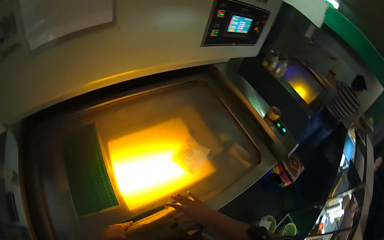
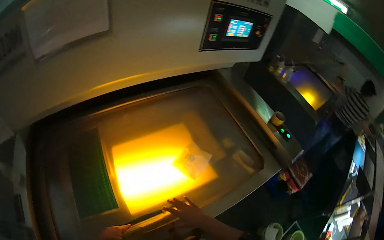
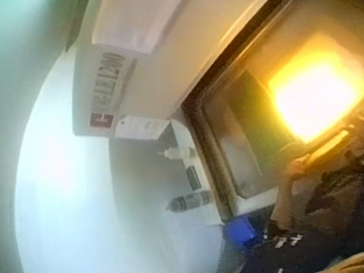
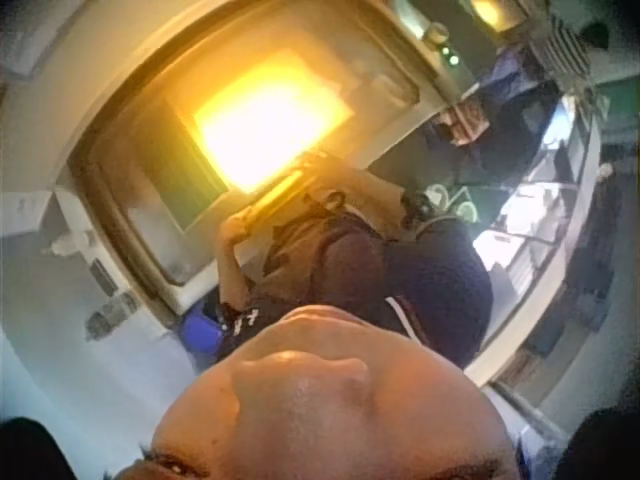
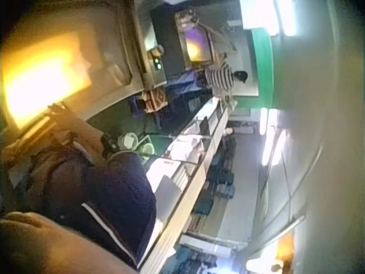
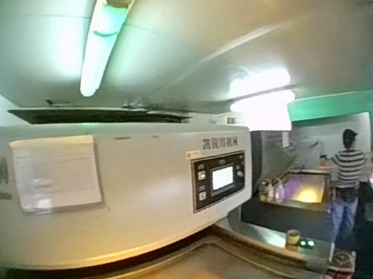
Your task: The recorder places circuit boards into a UV LED exposure machine, closes the lid, and operates the touchscreen controls.
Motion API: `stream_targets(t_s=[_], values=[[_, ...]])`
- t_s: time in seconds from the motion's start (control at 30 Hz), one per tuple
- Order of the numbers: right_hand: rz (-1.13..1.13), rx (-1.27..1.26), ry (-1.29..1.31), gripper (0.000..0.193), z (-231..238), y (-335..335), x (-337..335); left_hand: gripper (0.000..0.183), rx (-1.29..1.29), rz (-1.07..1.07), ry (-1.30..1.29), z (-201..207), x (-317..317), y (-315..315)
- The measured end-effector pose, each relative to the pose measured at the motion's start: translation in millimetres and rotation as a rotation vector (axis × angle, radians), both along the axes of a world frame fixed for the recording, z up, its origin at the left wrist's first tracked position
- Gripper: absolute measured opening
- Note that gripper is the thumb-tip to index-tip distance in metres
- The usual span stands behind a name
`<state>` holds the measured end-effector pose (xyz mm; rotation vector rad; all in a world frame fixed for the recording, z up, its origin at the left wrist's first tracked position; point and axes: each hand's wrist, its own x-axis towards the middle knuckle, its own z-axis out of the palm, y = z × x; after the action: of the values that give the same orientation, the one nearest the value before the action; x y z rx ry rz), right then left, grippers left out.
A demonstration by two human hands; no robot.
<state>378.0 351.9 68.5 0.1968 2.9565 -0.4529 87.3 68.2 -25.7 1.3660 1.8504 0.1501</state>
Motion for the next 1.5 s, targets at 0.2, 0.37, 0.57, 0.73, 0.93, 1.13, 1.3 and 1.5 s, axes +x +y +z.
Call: stream_targets(t_s=[0.2, 0.37, 0.57, 0.73, 0.93, 1.13, 1.3, 1.5], values=[[0.191, 0.051, -0.003, 0.063, -43, 14, -7, 0.059, 0.071, 0.374, 0.494, 64, 132, 13], [0.270, 0.129, 0.036, 0.067, -9, 30, 19, 0.067, 0.086, 0.574, 0.436, 85, 211, 12], [0.302, 0.125, 0.079, 0.054, -86, 70, 83, 0.066, -0.150, 0.612, 0.060, 82, 337, 20], [-0.071, 0.073, -0.065, 0.043, -199, 145, 118, 0.047, 0.029, 0.986, -0.215, 88, 390, -8], [-0.172, 0.124, -0.171, 0.061, -224, 158, 100, 0.040, -0.142, 1.069, -0.346, 75, 426, -58], [-0.253, -0.115, -0.407, 0.066, -220, 123, 37, 0.032, -0.101, 1.030, -0.352, 100, 388, -46], [-0.014, -0.394, 0.385, 0.048, -123, 53, -68, 0.022, 0.227, 1.437, -0.484, 70, 382, -100], [-0.091, 0.044, 0.483, 0.055, -39, 37, -122, 0.022, 0.967, 1.806, -0.815, 84, 308, -194]])
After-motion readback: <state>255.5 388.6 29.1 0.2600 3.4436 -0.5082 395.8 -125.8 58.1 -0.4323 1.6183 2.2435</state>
